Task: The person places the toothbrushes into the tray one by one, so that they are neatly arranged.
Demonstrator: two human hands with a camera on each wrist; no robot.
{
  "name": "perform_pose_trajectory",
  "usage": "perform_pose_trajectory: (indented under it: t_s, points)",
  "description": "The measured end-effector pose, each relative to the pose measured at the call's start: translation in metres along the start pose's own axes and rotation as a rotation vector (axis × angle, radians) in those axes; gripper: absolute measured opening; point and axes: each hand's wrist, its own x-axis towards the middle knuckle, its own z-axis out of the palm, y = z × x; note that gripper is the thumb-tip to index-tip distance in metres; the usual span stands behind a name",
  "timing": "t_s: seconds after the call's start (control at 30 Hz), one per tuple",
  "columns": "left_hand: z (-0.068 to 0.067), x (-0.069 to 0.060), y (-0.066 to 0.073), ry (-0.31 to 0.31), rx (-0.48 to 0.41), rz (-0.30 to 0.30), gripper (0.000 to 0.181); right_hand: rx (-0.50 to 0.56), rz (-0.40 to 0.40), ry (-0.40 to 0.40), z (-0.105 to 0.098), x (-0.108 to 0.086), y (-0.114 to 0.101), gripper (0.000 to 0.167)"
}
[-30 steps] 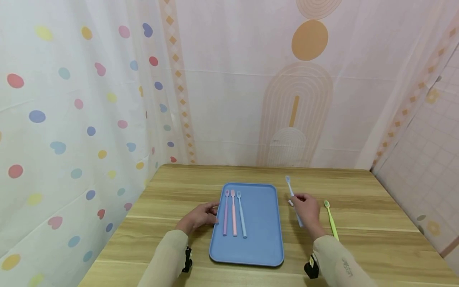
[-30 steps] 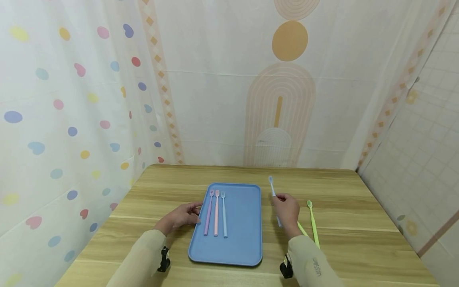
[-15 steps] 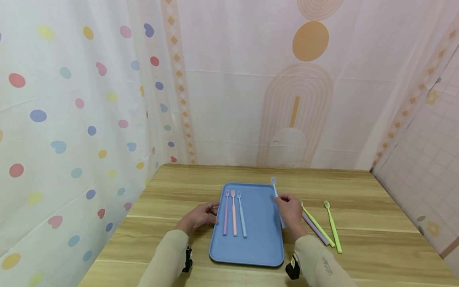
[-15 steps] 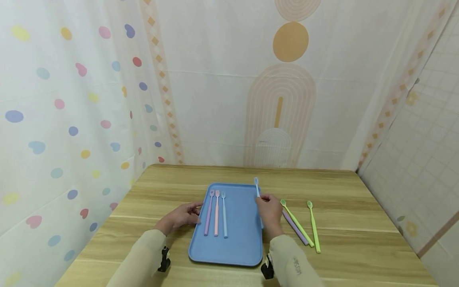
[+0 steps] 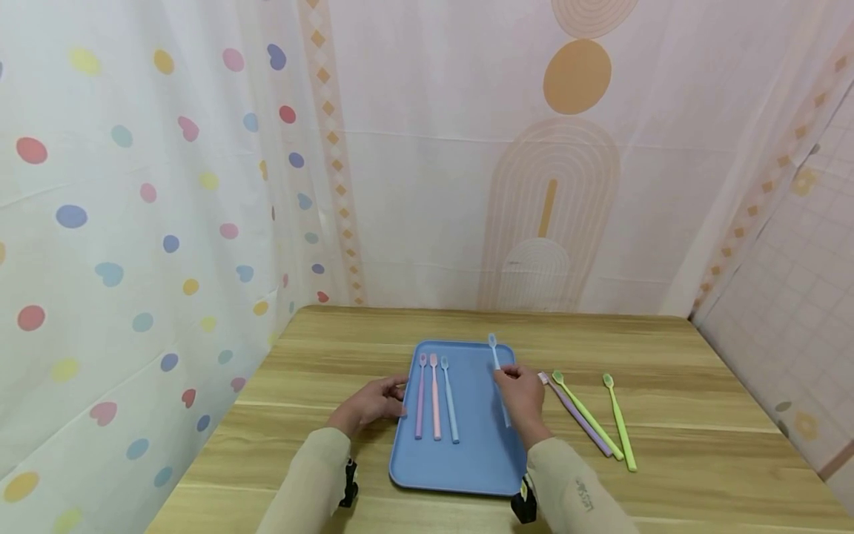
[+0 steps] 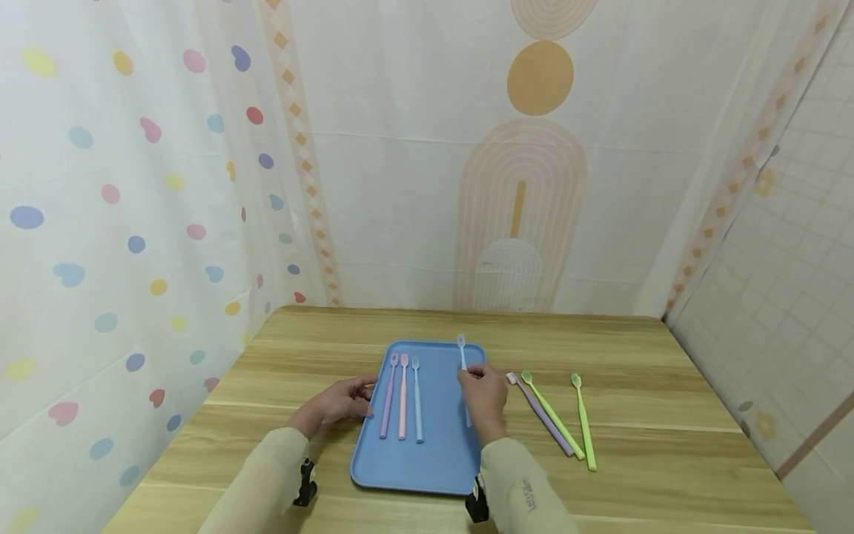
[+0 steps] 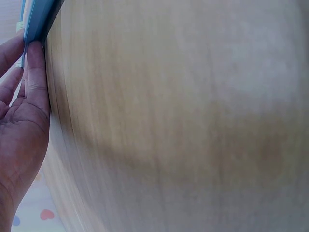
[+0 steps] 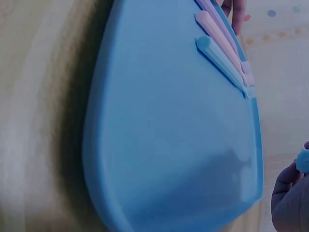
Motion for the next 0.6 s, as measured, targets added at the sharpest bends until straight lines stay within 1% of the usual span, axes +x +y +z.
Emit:
perform_pose_trajectory:
  t_s: [0.23,0.43,0.6]
  points:
    - [-0.001,-0.001,0.000,-0.002,0.003,0.004,0.071,-0.029,0.002,-0.012,0.014,-0.005,0.001,0.017]
    - [-0.001,-0.003,0.001,0.000,0.012,0.007,0.070,-0.019,0.023,-0.035,0.024,-0.011,0.000,0.017]
    - [0.000,-0.004,0.003,0.001,0.027,0.008,0.069,-0.017,-0.001,-0.031,0.031,-0.017,0.001,0.015]
